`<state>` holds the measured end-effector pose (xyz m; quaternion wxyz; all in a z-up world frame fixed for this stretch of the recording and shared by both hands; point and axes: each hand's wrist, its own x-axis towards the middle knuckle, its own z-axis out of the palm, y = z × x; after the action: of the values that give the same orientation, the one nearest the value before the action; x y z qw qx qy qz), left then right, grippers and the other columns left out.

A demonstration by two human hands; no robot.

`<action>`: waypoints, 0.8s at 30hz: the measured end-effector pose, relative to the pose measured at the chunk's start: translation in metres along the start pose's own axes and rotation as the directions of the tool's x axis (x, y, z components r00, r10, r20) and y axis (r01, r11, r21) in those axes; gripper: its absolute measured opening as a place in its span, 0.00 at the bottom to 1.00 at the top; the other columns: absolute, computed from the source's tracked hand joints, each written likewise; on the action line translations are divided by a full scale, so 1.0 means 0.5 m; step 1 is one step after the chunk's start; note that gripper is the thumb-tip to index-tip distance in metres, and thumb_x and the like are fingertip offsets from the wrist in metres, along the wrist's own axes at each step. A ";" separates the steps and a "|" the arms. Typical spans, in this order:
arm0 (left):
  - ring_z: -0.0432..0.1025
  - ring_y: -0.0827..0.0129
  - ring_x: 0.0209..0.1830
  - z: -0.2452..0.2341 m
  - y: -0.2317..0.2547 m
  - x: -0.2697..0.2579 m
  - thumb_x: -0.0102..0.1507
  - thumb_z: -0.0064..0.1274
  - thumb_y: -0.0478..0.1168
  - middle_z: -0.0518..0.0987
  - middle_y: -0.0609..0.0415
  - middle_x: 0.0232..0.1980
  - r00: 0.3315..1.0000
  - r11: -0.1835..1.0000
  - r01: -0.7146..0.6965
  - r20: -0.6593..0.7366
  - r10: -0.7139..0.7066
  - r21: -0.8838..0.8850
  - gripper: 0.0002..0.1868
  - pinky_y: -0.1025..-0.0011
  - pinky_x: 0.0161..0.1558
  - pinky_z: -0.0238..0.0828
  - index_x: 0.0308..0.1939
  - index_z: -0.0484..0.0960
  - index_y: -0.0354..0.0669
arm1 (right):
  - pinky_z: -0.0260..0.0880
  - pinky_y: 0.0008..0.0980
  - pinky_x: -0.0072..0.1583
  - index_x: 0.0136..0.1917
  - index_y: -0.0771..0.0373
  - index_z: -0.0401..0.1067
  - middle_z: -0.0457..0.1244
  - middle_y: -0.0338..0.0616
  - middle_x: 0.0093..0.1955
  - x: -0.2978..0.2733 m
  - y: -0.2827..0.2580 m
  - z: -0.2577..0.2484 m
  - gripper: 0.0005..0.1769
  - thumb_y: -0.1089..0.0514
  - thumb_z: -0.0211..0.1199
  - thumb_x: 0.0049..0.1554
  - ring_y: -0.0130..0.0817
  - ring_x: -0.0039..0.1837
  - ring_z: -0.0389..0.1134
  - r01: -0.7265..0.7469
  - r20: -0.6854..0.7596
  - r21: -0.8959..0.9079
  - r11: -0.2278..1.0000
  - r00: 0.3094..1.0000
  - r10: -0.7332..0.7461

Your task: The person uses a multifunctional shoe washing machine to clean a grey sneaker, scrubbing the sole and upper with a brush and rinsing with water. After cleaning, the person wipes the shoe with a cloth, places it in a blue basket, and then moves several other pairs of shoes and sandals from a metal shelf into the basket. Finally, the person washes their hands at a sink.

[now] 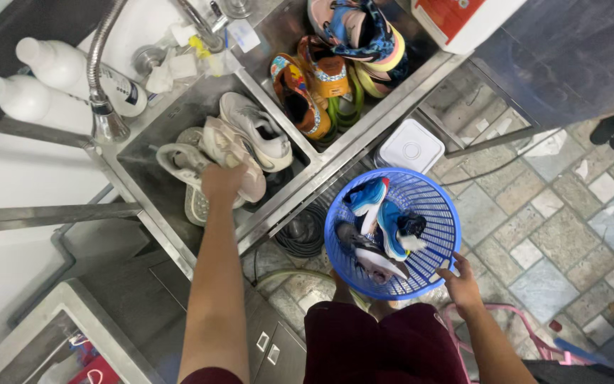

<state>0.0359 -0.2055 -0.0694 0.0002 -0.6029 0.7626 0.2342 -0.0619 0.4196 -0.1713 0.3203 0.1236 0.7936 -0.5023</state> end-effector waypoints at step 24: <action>0.78 0.66 0.38 0.064 0.132 -0.776 0.53 0.68 0.49 0.83 0.47 0.40 0.759 0.866 -0.149 0.506 0.409 -0.478 0.26 0.68 0.41 0.74 0.45 0.81 0.33 | 0.71 0.34 0.52 0.70 0.62 0.67 0.71 0.49 0.60 -0.096 0.195 -0.215 0.28 0.56 0.60 0.57 0.37 0.50 0.71 -0.095 0.205 -0.266 0.959 0.967 0.153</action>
<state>0.0722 0.1736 0.0355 0.0761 -0.3618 0.7402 0.5616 -0.0158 0.5650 -0.1797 0.4518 0.0740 0.8009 -0.3859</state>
